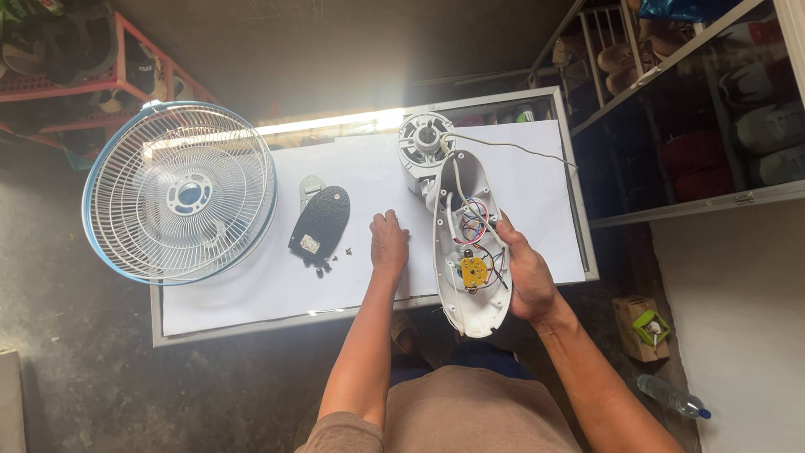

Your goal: The person uses a screwdriver to remove screws from the base of a white electric fan, detaches the base cover, and exposes the internal wiring and components. The fan head and grille remain on the table while the base is opened.

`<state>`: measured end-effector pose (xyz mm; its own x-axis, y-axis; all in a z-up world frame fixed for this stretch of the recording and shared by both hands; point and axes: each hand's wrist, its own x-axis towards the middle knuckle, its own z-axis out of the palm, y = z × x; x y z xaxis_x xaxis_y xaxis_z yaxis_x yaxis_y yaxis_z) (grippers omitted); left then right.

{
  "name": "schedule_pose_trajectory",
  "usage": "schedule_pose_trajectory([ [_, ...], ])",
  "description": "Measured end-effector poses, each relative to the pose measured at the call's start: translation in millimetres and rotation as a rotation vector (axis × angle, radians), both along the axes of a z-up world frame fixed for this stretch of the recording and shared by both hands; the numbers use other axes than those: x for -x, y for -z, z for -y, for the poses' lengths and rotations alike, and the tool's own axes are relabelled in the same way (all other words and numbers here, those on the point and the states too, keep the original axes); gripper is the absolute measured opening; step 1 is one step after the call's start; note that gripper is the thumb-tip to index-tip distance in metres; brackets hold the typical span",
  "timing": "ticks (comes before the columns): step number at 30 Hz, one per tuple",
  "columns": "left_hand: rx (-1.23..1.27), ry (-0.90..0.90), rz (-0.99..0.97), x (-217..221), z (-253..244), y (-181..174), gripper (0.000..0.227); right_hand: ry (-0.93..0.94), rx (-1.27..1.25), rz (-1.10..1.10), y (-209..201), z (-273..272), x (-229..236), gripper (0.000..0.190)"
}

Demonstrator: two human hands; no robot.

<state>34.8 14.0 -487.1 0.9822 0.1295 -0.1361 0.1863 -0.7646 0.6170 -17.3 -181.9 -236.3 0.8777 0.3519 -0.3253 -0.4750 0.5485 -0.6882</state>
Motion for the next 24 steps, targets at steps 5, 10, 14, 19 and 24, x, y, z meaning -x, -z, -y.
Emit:
schedule_pose_trajectory([
  [5, -0.078, 0.056, 0.017, 0, -4, -7, 0.046, 0.019, -0.025, -0.023, 5, 1, 1, 0.053],
  [10, -0.102, 0.087, 0.036, 2, -11, -26, 0.056, 0.053, -0.04, -0.06, 15, 6, 3, 0.051],
  [14, -0.088, 0.06, 0.174, 9, -11, -45, 0.063, 0.054, -0.078, -0.084, 29, 17, 5, 0.053],
  [19, 0.085, 0.032, 0.233, 27, 10, -65, 0.054, 0.045, -0.152, -0.11, 55, 46, 5, 0.059],
  [24, 1.018, -0.004, -0.405, 31, 51, -77, 0.066, -0.06, -0.32, -0.067, 90, 80, 2, 0.067],
])
